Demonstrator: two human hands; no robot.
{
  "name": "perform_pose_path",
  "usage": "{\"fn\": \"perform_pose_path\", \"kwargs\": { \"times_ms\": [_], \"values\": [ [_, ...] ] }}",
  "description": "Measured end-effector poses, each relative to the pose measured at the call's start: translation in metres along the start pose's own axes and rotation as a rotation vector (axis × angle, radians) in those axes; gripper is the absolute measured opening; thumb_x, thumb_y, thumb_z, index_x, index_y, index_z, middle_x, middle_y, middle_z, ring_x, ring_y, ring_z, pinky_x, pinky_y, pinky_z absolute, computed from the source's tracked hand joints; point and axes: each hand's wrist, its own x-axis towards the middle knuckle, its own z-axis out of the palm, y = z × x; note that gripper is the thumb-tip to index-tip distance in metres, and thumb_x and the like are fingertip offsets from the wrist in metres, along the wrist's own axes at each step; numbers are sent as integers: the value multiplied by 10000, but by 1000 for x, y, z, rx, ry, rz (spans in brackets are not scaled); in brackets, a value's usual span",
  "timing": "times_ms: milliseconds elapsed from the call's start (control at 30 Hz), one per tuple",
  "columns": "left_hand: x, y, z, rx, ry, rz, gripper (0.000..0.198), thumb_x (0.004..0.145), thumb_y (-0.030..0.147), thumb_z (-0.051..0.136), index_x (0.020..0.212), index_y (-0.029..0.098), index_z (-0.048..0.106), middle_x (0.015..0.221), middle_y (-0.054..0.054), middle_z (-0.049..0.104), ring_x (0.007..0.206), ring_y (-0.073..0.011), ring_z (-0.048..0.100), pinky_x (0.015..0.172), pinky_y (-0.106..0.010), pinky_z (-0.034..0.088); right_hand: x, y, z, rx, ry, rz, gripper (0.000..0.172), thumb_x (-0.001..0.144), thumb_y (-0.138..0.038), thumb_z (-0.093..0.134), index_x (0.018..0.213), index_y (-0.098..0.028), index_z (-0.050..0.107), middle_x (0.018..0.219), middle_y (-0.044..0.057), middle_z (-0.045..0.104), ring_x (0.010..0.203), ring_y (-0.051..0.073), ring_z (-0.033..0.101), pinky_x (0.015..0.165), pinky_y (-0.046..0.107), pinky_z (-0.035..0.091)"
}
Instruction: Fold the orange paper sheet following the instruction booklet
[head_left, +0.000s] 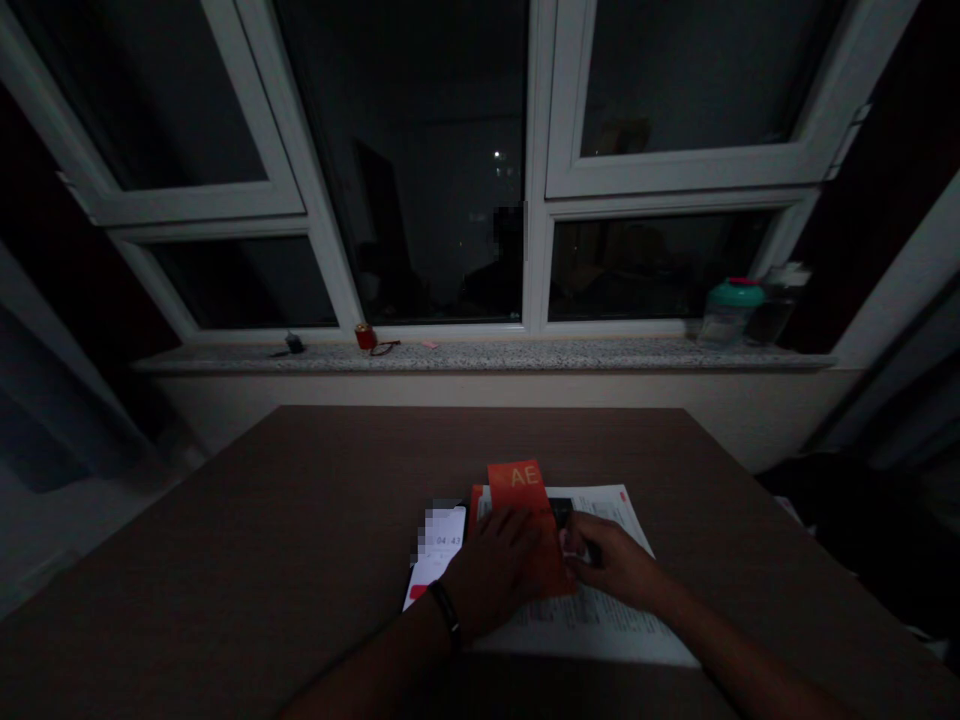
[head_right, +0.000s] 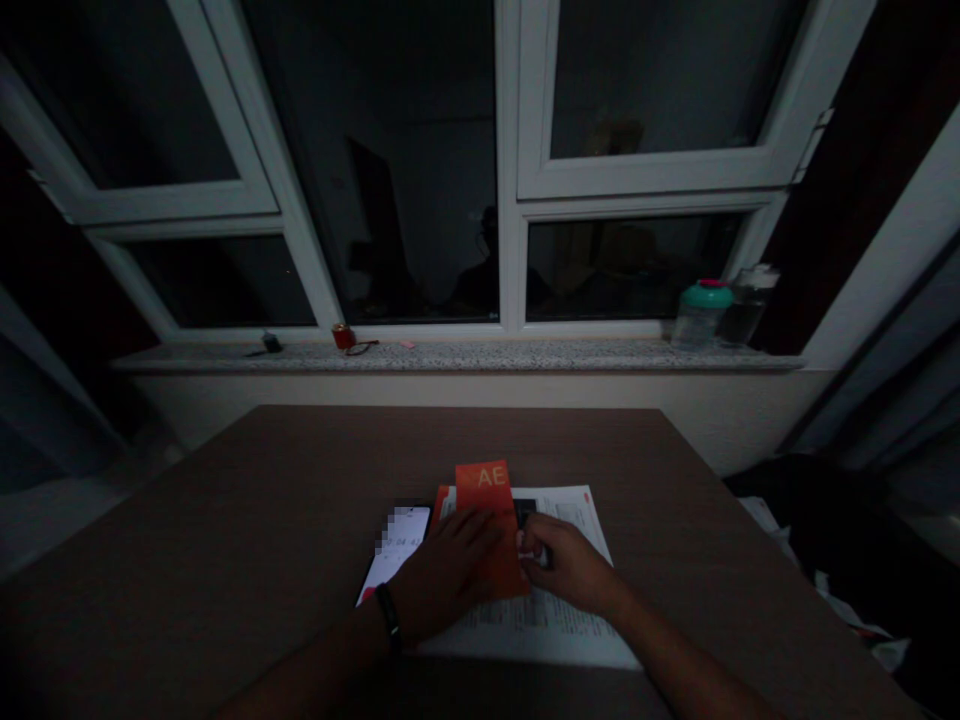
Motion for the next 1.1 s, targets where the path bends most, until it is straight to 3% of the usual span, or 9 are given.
{"fn": "perform_pose_path", "kwargs": {
  "times_ms": [167, 400, 633, 1100],
  "values": [
    [0, 3, -4, -44, -2, 27, 564, 935, 386, 622, 1433, 213, 423, 1531, -131, 378, 1387, -325, 357, 1130, -511, 308, 3, 10, -1, -33, 174, 32, 88, 823, -154, 545, 800, -228, 503, 810, -6, 597, 771, 178, 578, 706, 274, 429],
    [-1, 13, -11, -128, 23, 164, 491, 927, 244, 609, 1387, 217, 437, 1492, -89, 421, 1367, -253, 384, 1136, -406, 329, 2, 8, -2, -123, 163, 59, 56, 839, -185, 539, 813, -232, 522, 827, -2, 621, 777, 187, 587, 707, 281, 424],
    [2, 9, -11, 8, 71, -98, 250, 906, 179, 571, 1155, 173, 562, 1230, -100, 577, 1141, -273, 516, 1015, -438, 419, 2, 5, -4, -146, 188, 95, 56, 855, -221, 527, 801, -230, 517, 773, -10, 614, 735, 186, 595, 678, 278, 423],
    [1, 8, -6, 7, 127, -123, 286, 900, 206, 593, 1183, 204, 548, 1232, -76, 571, 1142, -274, 516, 1003, -441, 425, 1, 6, -5, -46, 234, 121, 45, 852, -251, 540, 818, -226, 554, 756, -7, 644, 712, 183, 619, 682, 286, 450]
  ]
}}
